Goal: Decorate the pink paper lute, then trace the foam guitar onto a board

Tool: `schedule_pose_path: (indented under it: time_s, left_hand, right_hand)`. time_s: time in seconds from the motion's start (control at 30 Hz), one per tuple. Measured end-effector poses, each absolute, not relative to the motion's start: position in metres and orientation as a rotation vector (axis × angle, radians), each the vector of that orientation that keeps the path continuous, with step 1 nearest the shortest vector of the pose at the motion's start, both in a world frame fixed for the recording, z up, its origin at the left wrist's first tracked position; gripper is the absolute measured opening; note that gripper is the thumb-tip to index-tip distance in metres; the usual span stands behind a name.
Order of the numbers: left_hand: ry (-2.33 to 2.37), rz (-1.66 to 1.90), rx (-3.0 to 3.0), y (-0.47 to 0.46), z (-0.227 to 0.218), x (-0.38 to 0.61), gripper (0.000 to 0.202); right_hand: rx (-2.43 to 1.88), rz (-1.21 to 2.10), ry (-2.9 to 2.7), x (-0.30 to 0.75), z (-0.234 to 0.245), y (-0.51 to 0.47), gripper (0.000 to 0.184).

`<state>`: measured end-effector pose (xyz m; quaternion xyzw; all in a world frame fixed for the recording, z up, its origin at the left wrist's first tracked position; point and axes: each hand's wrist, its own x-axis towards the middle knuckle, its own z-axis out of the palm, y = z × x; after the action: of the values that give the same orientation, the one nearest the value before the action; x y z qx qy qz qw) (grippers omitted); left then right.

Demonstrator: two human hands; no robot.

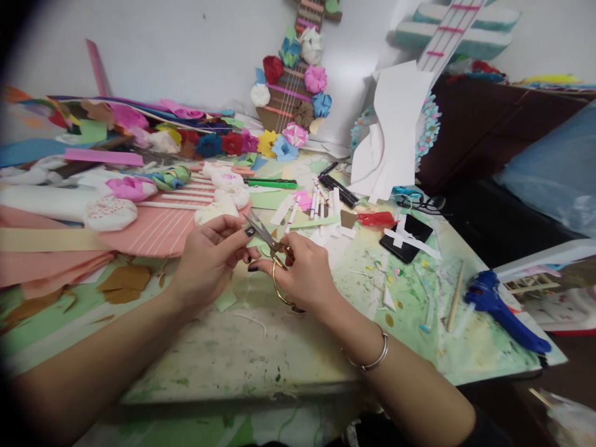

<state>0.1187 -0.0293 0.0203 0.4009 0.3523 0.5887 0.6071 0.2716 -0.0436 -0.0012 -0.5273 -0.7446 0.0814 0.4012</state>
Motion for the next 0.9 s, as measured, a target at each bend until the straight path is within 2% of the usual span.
schedule_pose_path:
  time_s: [0.57, 0.9]
  left_hand:
    - [0.848, 1.316, 1.045, -0.021, 0.022, 0.11, 0.016]
    - [0.814, 1.175, 1.044, -0.014, 0.025, 0.101, 0.015]
  right_hand:
    - [-1.302, 0.112, -1.925, 0.276, 0.003, -0.045, 0.045]
    - [-1.285, 0.095, -1.935, 0.278, 0.008, -0.046, 0.046]
